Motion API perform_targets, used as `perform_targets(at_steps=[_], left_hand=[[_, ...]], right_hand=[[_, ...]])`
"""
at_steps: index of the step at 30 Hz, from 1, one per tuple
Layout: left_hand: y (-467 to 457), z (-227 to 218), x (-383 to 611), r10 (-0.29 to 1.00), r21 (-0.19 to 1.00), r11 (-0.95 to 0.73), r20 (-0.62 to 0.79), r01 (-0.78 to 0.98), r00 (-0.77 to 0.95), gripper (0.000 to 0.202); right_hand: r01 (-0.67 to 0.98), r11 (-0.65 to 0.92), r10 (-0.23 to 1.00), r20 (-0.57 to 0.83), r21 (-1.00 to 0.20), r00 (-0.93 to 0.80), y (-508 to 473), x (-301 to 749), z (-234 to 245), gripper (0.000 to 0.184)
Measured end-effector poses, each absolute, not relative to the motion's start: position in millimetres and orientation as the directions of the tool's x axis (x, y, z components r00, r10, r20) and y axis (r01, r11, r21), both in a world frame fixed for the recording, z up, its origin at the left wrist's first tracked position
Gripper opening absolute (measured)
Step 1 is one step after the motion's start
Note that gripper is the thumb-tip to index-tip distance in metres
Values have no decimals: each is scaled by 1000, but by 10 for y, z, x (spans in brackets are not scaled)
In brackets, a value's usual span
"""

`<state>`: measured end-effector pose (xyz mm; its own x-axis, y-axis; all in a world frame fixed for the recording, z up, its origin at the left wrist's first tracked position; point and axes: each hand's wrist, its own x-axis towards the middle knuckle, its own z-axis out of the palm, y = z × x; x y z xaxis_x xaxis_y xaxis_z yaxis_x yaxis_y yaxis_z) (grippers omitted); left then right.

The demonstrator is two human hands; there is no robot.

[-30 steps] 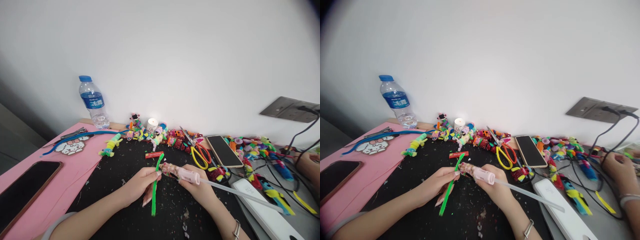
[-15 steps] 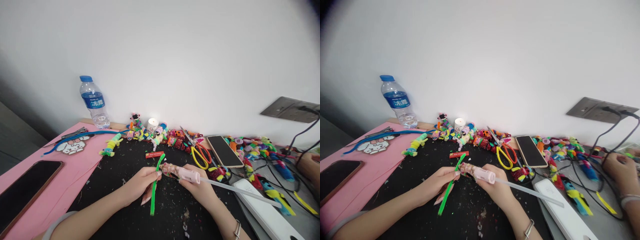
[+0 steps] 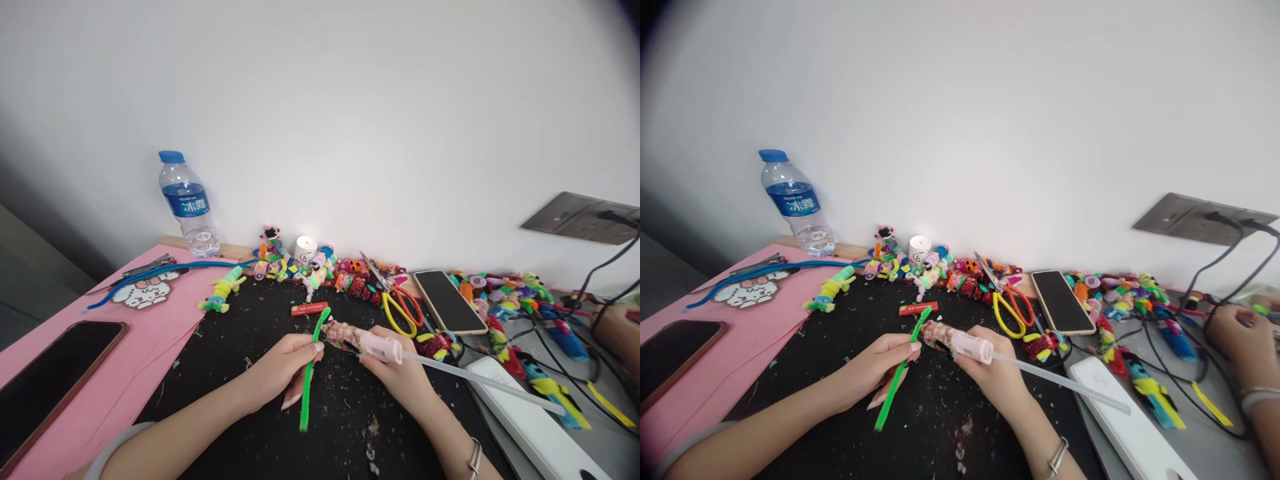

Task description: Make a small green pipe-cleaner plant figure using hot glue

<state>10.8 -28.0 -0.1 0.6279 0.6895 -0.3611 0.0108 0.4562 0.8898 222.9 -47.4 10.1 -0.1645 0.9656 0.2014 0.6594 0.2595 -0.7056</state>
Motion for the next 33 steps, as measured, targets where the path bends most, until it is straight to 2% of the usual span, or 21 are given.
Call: perform_targets(at_steps=[20,33], left_hand=[[-275,-19,100,685,893,451,-356,14,636,28],[-270,-20,97,688,895,445,-345,4,639,27]], right_hand=[[639,251,967,219,-727,-130,-452,2230,94,18],[627,222,974,150,-747,-167,-468,2246,78,23]])
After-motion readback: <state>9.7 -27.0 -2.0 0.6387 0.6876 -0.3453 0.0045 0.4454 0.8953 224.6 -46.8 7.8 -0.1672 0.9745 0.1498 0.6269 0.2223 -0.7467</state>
